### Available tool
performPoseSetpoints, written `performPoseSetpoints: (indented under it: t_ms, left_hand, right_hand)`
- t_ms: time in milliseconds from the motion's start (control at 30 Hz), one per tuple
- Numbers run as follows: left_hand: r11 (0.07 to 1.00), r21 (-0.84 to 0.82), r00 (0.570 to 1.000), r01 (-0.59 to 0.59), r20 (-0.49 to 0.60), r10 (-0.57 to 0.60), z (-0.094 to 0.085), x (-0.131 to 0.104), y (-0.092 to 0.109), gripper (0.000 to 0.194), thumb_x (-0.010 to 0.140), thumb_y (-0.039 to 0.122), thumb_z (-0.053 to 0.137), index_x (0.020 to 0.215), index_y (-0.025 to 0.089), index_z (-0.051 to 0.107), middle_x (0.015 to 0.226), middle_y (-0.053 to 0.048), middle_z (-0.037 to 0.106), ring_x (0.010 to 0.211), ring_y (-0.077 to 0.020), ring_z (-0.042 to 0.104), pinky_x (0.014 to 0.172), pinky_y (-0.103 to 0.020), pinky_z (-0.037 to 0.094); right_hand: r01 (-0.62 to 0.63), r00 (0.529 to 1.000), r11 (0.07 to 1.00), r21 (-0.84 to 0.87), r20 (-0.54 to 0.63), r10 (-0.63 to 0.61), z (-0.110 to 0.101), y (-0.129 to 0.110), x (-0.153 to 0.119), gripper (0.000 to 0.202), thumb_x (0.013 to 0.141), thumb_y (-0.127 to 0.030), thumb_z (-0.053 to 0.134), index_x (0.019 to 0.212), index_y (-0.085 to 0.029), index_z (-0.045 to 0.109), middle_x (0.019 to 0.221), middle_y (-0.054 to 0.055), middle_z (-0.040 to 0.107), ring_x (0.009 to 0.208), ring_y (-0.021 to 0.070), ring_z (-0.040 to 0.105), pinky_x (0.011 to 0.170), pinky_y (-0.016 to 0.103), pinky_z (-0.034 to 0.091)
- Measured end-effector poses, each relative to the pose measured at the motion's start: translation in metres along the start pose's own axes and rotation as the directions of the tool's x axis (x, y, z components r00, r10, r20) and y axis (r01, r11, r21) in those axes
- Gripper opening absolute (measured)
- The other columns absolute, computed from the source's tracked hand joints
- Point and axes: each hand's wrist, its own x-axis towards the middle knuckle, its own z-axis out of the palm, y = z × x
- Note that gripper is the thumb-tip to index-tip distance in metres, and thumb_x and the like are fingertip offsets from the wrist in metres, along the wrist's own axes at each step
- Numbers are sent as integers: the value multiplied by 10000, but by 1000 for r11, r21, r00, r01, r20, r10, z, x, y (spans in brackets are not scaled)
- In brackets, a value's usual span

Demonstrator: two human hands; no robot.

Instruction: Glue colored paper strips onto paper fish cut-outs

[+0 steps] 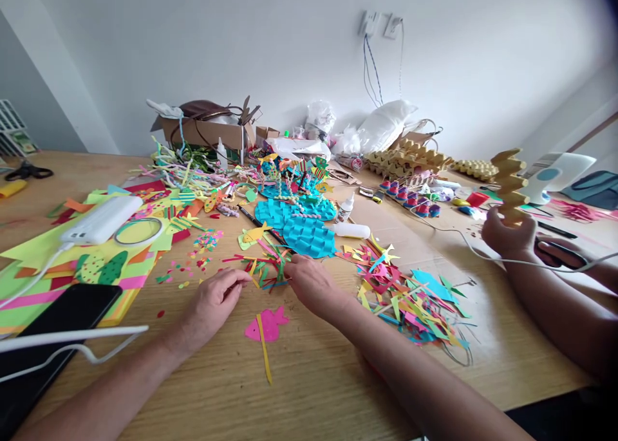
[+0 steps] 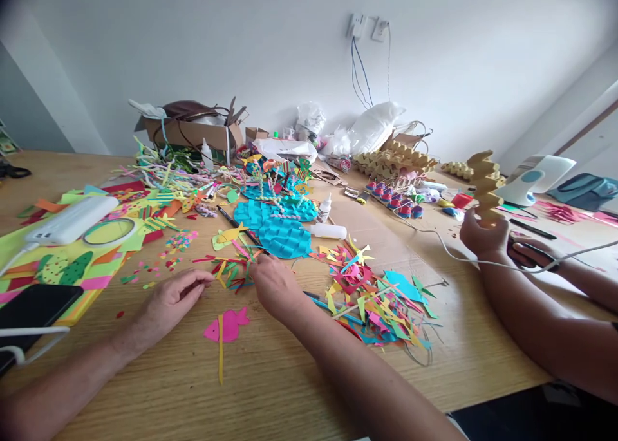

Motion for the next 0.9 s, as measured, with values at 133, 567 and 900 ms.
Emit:
performPoseSetpoints:
  t_ms: [133, 567, 900]
  left_hand:
    - [999, 1, 999, -39, 8, 39, 0, -1, 3, 211, 783, 123, 391, 833, 178, 588, 725, -9, 637, 621, -122, 598, 575, -211, 475]
    - [999, 21, 999, -25, 37, 24, -1, -1, 4, 218, 790, 132, 395, 827, 172, 606, 783, -28, 663, 710, -145, 619, 632, -233, 484]
    - [999, 28, 998, -45, 40, 44, 1, -1, 3, 220, 779, 127, 388, 805, 188, 598, 701, -6, 635, 624, -128, 600, 567, -212, 472]
  right_hand:
    - [-8, 999, 1000, -10, 38, 8, 2, 5, 3, 245, 808, -104, 393, 879, -170, 619, 906, 76, 602, 786, 168, 554, 599, 239, 344]
    - [26, 993, 999, -43, 113, -21, -1, 5, 8, 199, 792, -102, 432, 849, -126, 621, 905, 109, 653, 823, 197, 600, 632, 238, 377]
    - [6, 994, 998, -66, 110, 1, -6, 7, 1, 213, 823, -151, 415, 890, -139, 618, 919, 107, 653, 840, 197, 608, 653, 238, 398]
